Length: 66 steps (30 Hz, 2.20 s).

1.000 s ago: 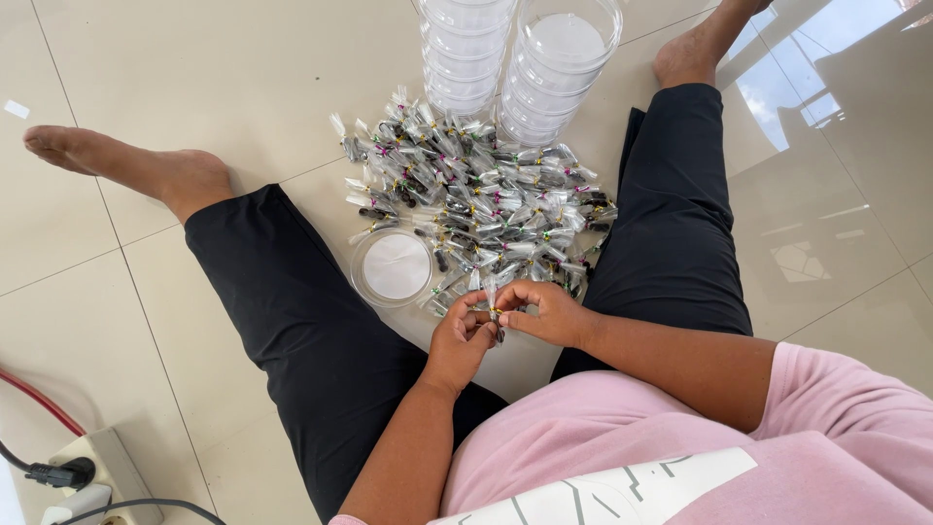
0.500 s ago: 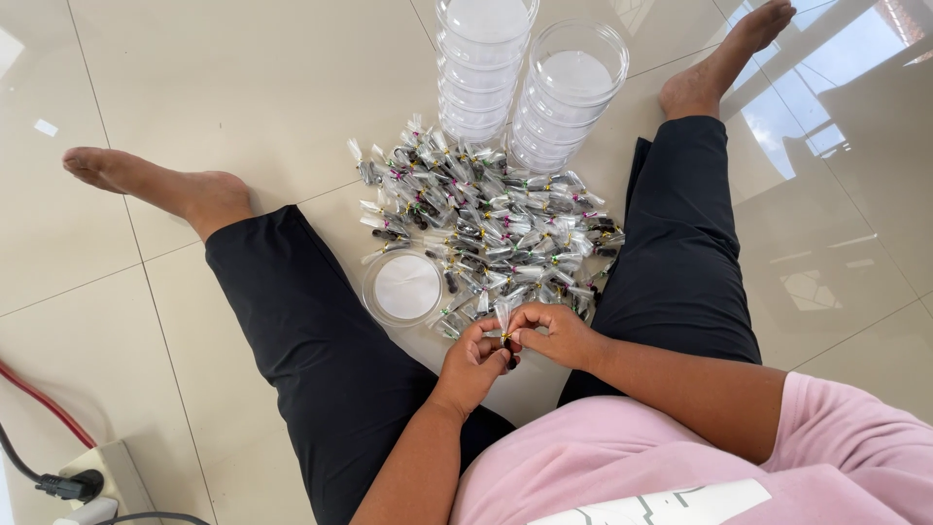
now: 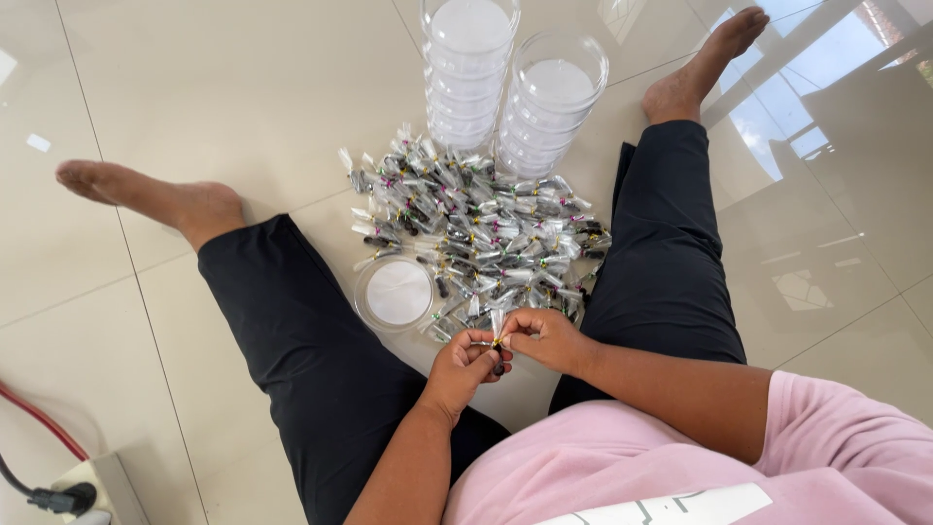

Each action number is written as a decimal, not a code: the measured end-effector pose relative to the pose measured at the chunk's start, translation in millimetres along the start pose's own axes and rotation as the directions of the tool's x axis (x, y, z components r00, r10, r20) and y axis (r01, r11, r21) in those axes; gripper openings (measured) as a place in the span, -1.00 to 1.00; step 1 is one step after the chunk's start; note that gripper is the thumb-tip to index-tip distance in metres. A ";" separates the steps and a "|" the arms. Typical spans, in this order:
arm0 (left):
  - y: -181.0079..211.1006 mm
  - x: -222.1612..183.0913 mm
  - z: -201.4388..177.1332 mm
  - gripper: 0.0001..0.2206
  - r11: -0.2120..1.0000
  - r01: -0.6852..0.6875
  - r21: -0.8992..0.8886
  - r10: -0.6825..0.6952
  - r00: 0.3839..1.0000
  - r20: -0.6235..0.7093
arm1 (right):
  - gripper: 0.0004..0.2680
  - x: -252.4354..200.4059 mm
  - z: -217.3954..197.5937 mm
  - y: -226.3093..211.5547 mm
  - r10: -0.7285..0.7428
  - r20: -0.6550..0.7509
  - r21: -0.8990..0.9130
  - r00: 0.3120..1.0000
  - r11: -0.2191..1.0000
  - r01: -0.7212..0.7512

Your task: A person sitting on the floor is packaging individually wrapped candies into clear plastic containers by picking them up one by one from a pile.

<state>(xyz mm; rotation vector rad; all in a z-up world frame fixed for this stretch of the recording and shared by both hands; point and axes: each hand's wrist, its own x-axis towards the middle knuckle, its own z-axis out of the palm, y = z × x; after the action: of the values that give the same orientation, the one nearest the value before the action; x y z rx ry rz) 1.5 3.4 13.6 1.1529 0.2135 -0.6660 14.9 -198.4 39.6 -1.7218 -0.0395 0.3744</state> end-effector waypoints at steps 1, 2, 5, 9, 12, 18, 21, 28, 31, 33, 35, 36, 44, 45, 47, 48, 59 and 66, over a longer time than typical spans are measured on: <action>-0.4 1.3 -0.9 -0.73 1.000 -0.003 0.009 0.003 1.000 -0.016 | -0.97 1.6 -1.6 2.7 -0.004 -0.004 -0.023 1.000 1.000 0.004; -3.6 0.7 -1.2 -0.73 1.000 -0.002 0.014 0.003 0.999 -0.033 | -0.97 0.7 -2.8 6.8 -0.003 -0.006 -0.047 1.000 0.999 0.002; -9.9 7.5 -4.8 -0.73 0.993 -0.064 0.098 0.069 0.997 -0.041 | -0.96 1.9 -6.2 17.4 0.042 -0.004 -0.051 0.999 0.998 -0.042; -13.5 6.9 -2.5 -0.74 0.946 -0.123 0.298 0.140 0.990 -0.035 | -0.94 -3.2 -5.9 -9.5 0.202 0.029 0.084 0.979 0.975 -0.204; 10.1 -5.7 9.0 -0.78 0.802 -0.154 0.577 0.219 0.975 -0.043 | -0.93 2.9 -9.6 6.2 0.241 0.046 0.146 0.969 0.958 -0.245; 14.8 -9.6 12.5 -0.77 0.693 -0.145 0.706 0.271 0.960 -0.069 | -0.89 1.2 -8.2 9.0 0.240 0.124 0.138 0.963 0.957 -0.256; 11.0 -6.5 11.6 -0.76 0.733 -0.134 0.667 0.248 0.966 -0.079 | -0.88 2.6 -6.6 14.9 0.241 0.129 0.165 0.962 0.951 -0.261; -1.1 -1.0 4.6 -0.75 0.916 -0.125 0.381 0.159 0.985 -0.059 | -0.91 1.3 -6.3 11.4 0.223 0.121 0.130 0.967 0.963 -0.238; -3.5 -1.3 5.2 -0.75 0.957 -0.101 0.273 0.117 0.992 -0.044 | -0.93 1.2 -5.2 9.0 0.230 0.110 0.115 0.967 0.963 -0.242; -2.1 -1.5 5.9 -0.75 0.975 -0.081 0.207 0.090 0.995 -0.036 | -0.94 1.9 -5.5 9.4 0.243 0.095 0.116 0.965 0.960 -0.253; 2.1 -1.9 5.5 -0.76 0.995 -0.039 0.089 0.038 0.999 0.015 | -0.94 2.6 -5.8 10.4 0.230 0.063 0.076 0.971 0.969 -0.234; 3.6 -2.2 5.2 -0.76 0.995 -0.036 0.089 0.035 0.999 0.014 | -0.94 3.1 -5.4 9.8 0.232 0.063 0.077 0.971 0.968 -0.237; 7.2 2.9 -0.9 -0.83 0.994 0.091 -0.062 -0.086 0.993 0.077 | -0.95 5.5 -0.8 3.8 0.202 0.047 0.042 0.978 0.978 -0.204; 6.7 5.3 -3.2 -0.83 0.994 0.090 -0.058 -0.085 0.993 0.078 | -0.95 6.9 -0.4 -0.4 0.199 0.045 0.043 0.979 0.979 -0.201; 0.9 7.4 -5.8 -0.83 0.994 0.100 -0.038 -0.096 0.991 0.090 | -0.95 4.3 0.3 -6.5 0.160 0.049 0.009 0.986 0.987 -0.161; 0.4 6.9 -5.7 -0.83 0.994 0.099 -0.037 -0.096 0.991 0.090 | -0.95 4.0 -0.8 -2.4 0.160 0.049 0.009 0.986 0.987 -0.160; -25.0 14.7 -7.7 -0.81 0.969 -0.081 0.232 0.090 0.996 -0.025 | -0.94 3.7 -0.8 25.1 0.119 0.045 -0.011 0.992 0.993 -0.119; 6.6 -9.3 12.5 -0.80 0.896 -0.172 0.409 0.213 0.975 -0.056 | -0.95 1.6 -9.3 13.6 0.124 0.191 0.139 0.974 0.979 -0.152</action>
<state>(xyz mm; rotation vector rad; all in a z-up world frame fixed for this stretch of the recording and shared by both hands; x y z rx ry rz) -4.2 -2.8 28.3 1.5846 0.0424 -0.4864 16.4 -209.4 27.5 -1.5391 -0.0224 0.6220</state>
